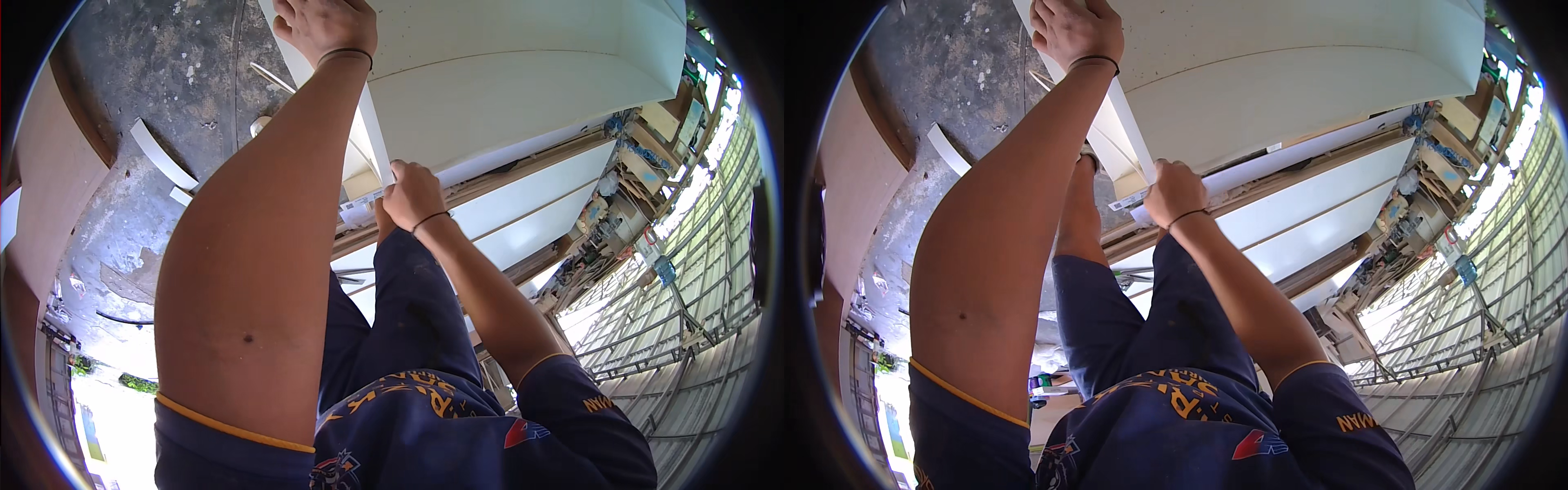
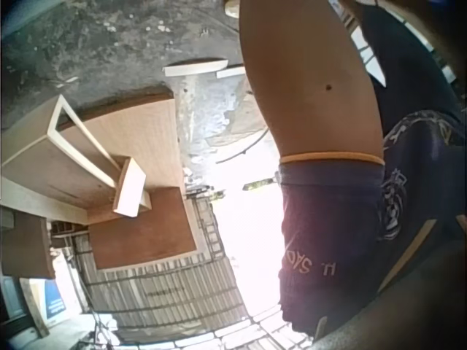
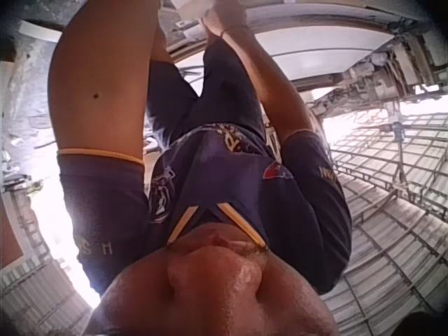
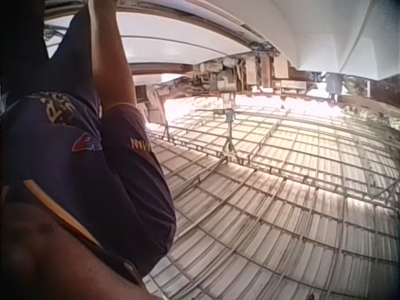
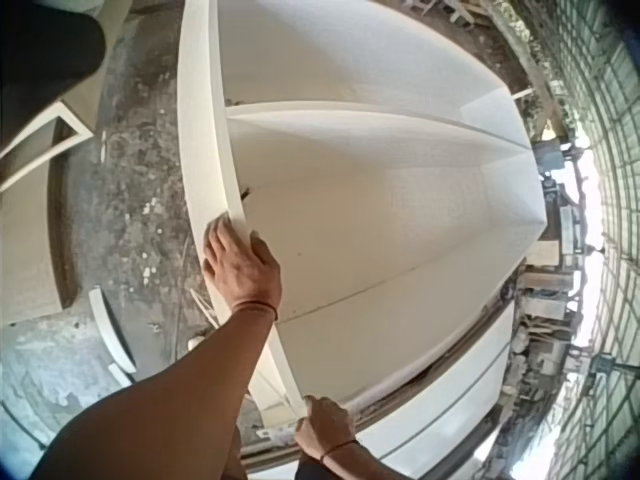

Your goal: The person trims the excess edge banding along the edges of a white wooden cabinet using a utility blade, peels away the cut strips, and presses and smooths the trimmed edges by hand.

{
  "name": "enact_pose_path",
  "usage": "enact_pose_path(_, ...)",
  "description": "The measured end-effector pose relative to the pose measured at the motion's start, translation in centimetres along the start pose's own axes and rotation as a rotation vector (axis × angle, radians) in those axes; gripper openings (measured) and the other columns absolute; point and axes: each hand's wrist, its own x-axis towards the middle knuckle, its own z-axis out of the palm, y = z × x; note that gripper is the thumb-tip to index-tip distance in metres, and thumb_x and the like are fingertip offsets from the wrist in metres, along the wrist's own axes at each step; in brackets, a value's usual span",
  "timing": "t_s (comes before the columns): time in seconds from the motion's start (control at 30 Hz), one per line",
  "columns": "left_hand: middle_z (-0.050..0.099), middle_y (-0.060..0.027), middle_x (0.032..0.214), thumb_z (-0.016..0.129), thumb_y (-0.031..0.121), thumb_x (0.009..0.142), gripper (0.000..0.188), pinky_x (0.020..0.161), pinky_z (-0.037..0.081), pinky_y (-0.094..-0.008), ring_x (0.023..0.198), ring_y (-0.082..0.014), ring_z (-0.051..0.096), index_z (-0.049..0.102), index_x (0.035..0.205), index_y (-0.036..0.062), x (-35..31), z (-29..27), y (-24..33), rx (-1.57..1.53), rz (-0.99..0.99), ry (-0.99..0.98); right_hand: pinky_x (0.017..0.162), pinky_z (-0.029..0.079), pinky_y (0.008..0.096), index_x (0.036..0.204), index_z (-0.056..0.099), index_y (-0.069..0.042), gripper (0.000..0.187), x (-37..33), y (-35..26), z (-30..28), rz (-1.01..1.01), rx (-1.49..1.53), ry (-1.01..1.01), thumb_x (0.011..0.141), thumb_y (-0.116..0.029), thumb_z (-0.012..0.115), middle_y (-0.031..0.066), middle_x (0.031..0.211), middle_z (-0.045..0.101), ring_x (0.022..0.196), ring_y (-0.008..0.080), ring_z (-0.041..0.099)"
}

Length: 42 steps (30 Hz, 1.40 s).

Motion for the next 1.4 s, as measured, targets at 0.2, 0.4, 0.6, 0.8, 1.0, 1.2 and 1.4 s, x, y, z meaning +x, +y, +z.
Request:
enact_pose_path(0.2, 0.042, -0.0148, 0.129, 0.050, 0.021, 0.083, 0.047, 0.100, 0.027, -0.0476, 0.124, -0.0316, 0.035, 0.039, 0.125, 0.0025, -0.1, 0.0, 0.9, -0.035, -0.015, -0.001, 0.084, 0.049, 0.0401, 0.101, 0.062, -0.003, 0.028, 4.5, 10.5, -6.3, 0.218, -0.044, 0.107, 0.076, -0.014, 0.057, 0.0185, 0.103, 0.063, 0.097, 0.0320, 0.060)
enact_pose_path(0.4, 0.043, -0.0140, 0.129, 0.050, 0.021, 0.082, 0.048, 0.100, 0.027, -0.0478, 0.125, -0.0310, 0.035, 0.039, 0.125, 0.0028, 0.0, 0.1, 0.5, -0.025, -0.018, 0.011, 0.081, 0.050, 0.0410, 0.098, 0.059, -0.005, 0.023, 1.9, 5.4, -2.6, 0.036, -0.179, 0.085, 0.077, -0.008, 0.052, 0.0193, 0.092, 0.059, 0.088, 0.0364, 0.060)
enact_pose_path(0.6, 0.042, -0.0135, 0.129, 0.050, 0.022, 0.083, 0.048, 0.100, 0.027, -0.0481, 0.125, -0.0302, 0.035, 0.039, 0.126, 0.0031, 0.0, -0.3, 0.1, -0.040, -0.043, -0.007, 0.081, 0.047, 0.0446, 0.095, 0.061, 0.000, 0.027, 0.3, 1.1, 0.3, 0.137, 0.424, -0.078, 0.072, -0.013, 0.056, 0.0208, 0.092, 0.064, 0.090, 0.0379, 0.060)
enact_pose_path(0.8, 0.042, -0.0135, 0.129, 0.051, 0.023, 0.084, 0.048, 0.100, 0.027, -0.0485, 0.126, -0.0300, 0.033, 0.039, 0.126, 0.0029, -0.1, -0.1, 1.1, -0.080, -0.034, -0.014, 0.070, 0.050, 0.0450, 0.104, 0.060, -0.009, 0.026, 1.9, 9.0, -3.6, 0.115, -0.196, 0.257, 0.078, -0.010, 0.052, 0.0167, 0.093, 0.058, 0.085, 0.0341, 0.060)
enact_pose_path(1.0, 0.042, -0.0134, 0.129, 0.051, 0.023, 0.084, 0.048, 0.100, 0.027, -0.0484, 0.127, -0.0299, 0.033, 0.038, 0.126, 0.0029, -0.2, -0.2, 0.3, -0.068, -0.025, -0.023, 0.074, 0.050, 0.0424, 0.098, 0.061, -0.003, 0.027, -1.8, -1.5, 2.3, 0.070, 0.237, 0.113, 0.073, -0.014, 0.058, 0.0182, 0.083, 0.062, 0.080, 0.0355, 0.062)
enact_pose_path(1.2, 0.042, -0.0134, 0.129, 0.050, 0.023, 0.084, 0.048, 0.100, 0.027, -0.0482, 0.127, -0.0297, 0.033, 0.039, 0.126, 0.0026, 0.0, -0.2, 1.0, -0.104, -0.023, -0.007, 0.074, 0.050, 0.0445, 0.103, 0.060, -0.006, 0.027, 2.2, 9.8, -4.4, 0.154, -0.190, 0.269, 0.078, -0.014, 0.053, 0.0199, 0.095, 0.061, 0.088, 0.0349, 0.061)
enact_pose_path(1.4, 0.043, -0.0124, 0.129, 0.050, 0.023, 0.084, 0.048, 0.100, 0.027, -0.0478, 0.128, -0.0296, 0.032, 0.039, 0.126, 0.0019, 0.0, -0.4, 0.3, -0.120, -0.020, -0.015, 0.078, 0.050, 0.0430, 0.100, 0.061, -0.006, 0.028, -0.4, -1.5, 0.6, 0.065, -0.121, -0.004, 0.074, -0.014, 0.056, 0.0191, 0.100, 0.060, 0.091, 0.0350, 0.061)
